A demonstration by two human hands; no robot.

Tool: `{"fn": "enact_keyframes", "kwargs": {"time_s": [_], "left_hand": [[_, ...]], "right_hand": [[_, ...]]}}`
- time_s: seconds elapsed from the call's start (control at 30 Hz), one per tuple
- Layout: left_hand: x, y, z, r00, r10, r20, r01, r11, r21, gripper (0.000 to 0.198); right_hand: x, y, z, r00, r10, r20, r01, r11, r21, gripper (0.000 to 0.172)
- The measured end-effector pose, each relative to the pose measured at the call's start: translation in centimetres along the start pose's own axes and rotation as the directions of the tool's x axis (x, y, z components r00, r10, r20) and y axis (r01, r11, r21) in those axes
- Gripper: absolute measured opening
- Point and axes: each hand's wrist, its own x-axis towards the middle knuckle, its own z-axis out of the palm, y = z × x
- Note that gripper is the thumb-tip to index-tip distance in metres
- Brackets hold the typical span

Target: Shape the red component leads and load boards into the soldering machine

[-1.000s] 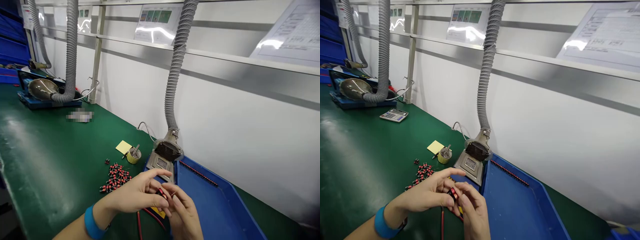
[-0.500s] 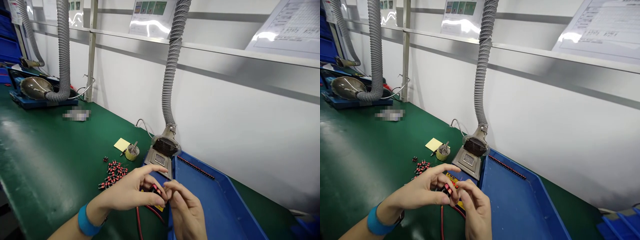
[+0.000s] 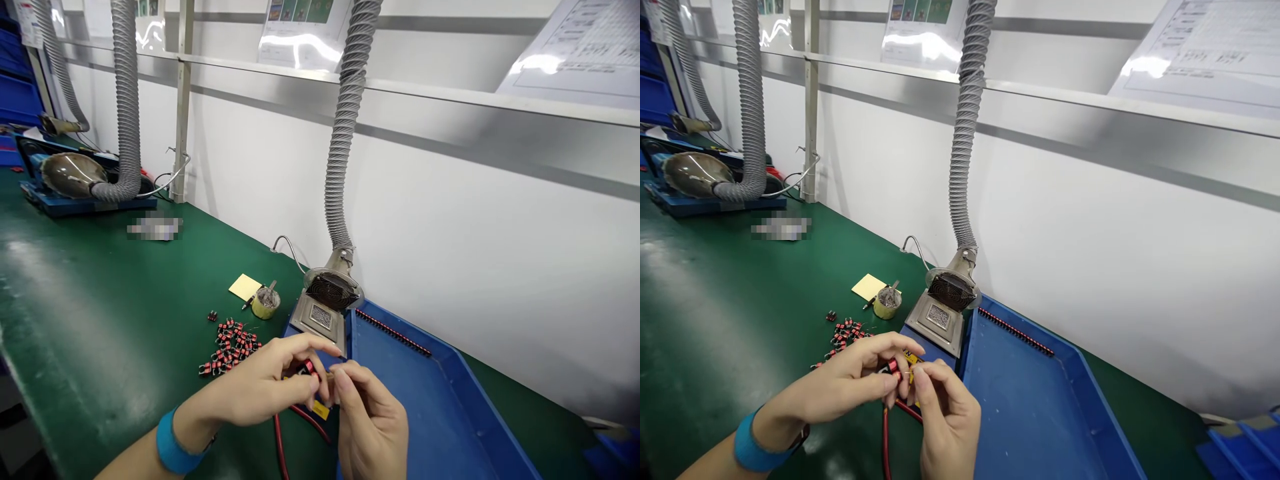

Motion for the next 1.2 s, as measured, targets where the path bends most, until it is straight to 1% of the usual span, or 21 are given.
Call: {"fn": "enact_keyframes", "kwargs": {"time_s": [0.1,0.17,0.23,0.33,0.43,0.5,0.57,0.63,0.67,0.7,0.73,0.8,0.83,0.9,0.97,1.0,1.03,1.07,1.13,1.17,1.2], "left_hand": [[-0.1,0.1,0.2,0.998,0.014,-0.066,-0.008,0.996,0.090,0.025],[-0.1,0.2,0.3,0.992,0.036,-0.120,-0.013,0.983,0.186,0.014],[0.0,0.4,0.4,0.988,0.053,-0.145,-0.014,0.966,0.259,0.006],[0.0,0.6,0.3,0.986,0.085,-0.141,-0.038,0.950,0.309,0.011],[0.0,0.6,0.3,0.981,0.120,-0.151,-0.068,0.947,0.313,0.013],[0.0,0.5,0.2,0.976,0.137,-0.171,-0.079,0.948,0.308,0.012],[0.0,0.5,0.1,0.971,0.153,-0.186,-0.085,0.941,0.327,0.013],[-0.1,0.5,0.1,0.966,0.171,-0.195,-0.088,0.924,0.373,0.014],[-0.1,0.5,0.1,0.964,0.179,-0.196,-0.087,0.911,0.404,0.014],[-0.2,0.6,0.1,0.963,0.187,-0.194,-0.087,0.896,0.435,0.014],[-0.3,0.6,0.0,0.962,0.196,-0.191,-0.088,0.882,0.462,0.014],[-0.5,0.7,0.0,0.961,0.213,-0.178,-0.095,0.854,0.512,0.014],[-0.5,0.7,0.0,0.960,0.223,-0.168,-0.100,0.837,0.538,0.014],[-0.6,0.7,0.1,0.960,0.247,-0.135,-0.120,0.794,0.596,0.014],[-0.5,0.6,0.1,0.956,0.280,-0.082,-0.154,0.722,0.675,0.015],[-0.5,0.5,0.1,0.952,0.302,-0.049,-0.177,0.672,0.719,0.016],[-0.5,0.4,0.1,0.946,0.324,-0.008,-0.204,0.615,0.761,0.017],[-0.4,0.2,0.2,0.940,0.340,0.033,-0.230,0.557,0.798,0.018],[-0.4,0.0,0.2,0.927,0.362,0.100,-0.268,0.450,0.852,0.021],[-0.4,-0.1,0.2,0.921,0.371,0.119,-0.279,0.413,0.867,0.023],[-0.4,-0.1,0.2,0.915,0.384,0.123,-0.283,0.395,0.874,0.024]], "right_hand": [[-0.3,0.2,0.0,0.992,-0.108,-0.069,0.101,0.989,-0.106,0.017],[-0.4,0.3,0.1,0.985,-0.145,-0.091,0.132,0.981,-0.140,0.014],[-0.4,0.3,0.2,0.983,-0.161,-0.088,0.146,0.977,-0.155,0.012],[-0.5,0.4,0.4,0.984,-0.164,-0.074,0.151,0.977,-0.151,0.008],[-0.4,0.3,0.3,0.987,-0.150,-0.062,0.141,0.980,-0.138,0.007],[-0.3,0.1,0.1,0.990,-0.137,-0.015,0.133,0.980,-0.150,0.010],[-0.1,-0.4,-0.2,0.987,-0.121,0.107,0.139,0.974,-0.181,0.016],[-0.1,-0.9,-0.4,0.968,-0.138,0.209,0.178,0.967,-0.184,0.016],[-0.2,-1.0,-0.4,0.965,-0.166,0.203,0.202,0.964,-0.174,0.014],[-0.3,-1.1,-0.3,0.966,-0.207,0.153,0.231,0.959,-0.163,0.010],[-0.5,-1.2,-0.1,0.964,-0.255,0.074,0.263,0.951,-0.159,0.009],[-0.8,-1.2,0.5,0.936,-0.346,-0.062,0.329,0.924,-0.198,0.021],[-0.9,-1.2,0.8,0.916,-0.391,-0.092,0.361,0.902,-0.235,0.028],[-1.1,-1.2,1.4,0.882,-0.465,-0.079,0.420,0.850,-0.317,0.036],[-1.2,-1.3,1.6,0.867,-0.496,-0.055,0.439,0.810,-0.388,0.033],[-1.2,-1.4,1.5,0.873,-0.486,-0.047,0.426,0.805,-0.414,0.027],[-1.1,-1.4,1.3,0.894,-0.446,-0.043,0.387,0.816,-0.429,0.019],[-1.0,-1.4,1.1,0.928,-0.372,-0.037,0.322,0.847,-0.423,0.014],[-0.7,-1.3,0.4,0.988,-0.154,0.015,0.152,0.943,-0.297,0.027],[-0.5,-1.2,0.1,0.997,-0.056,0.058,0.066,0.980,-0.186,0.033],[-0.4,-1.2,-0.2,0.995,-0.005,0.100,0.012,0.998,-0.068,0.037]]}}
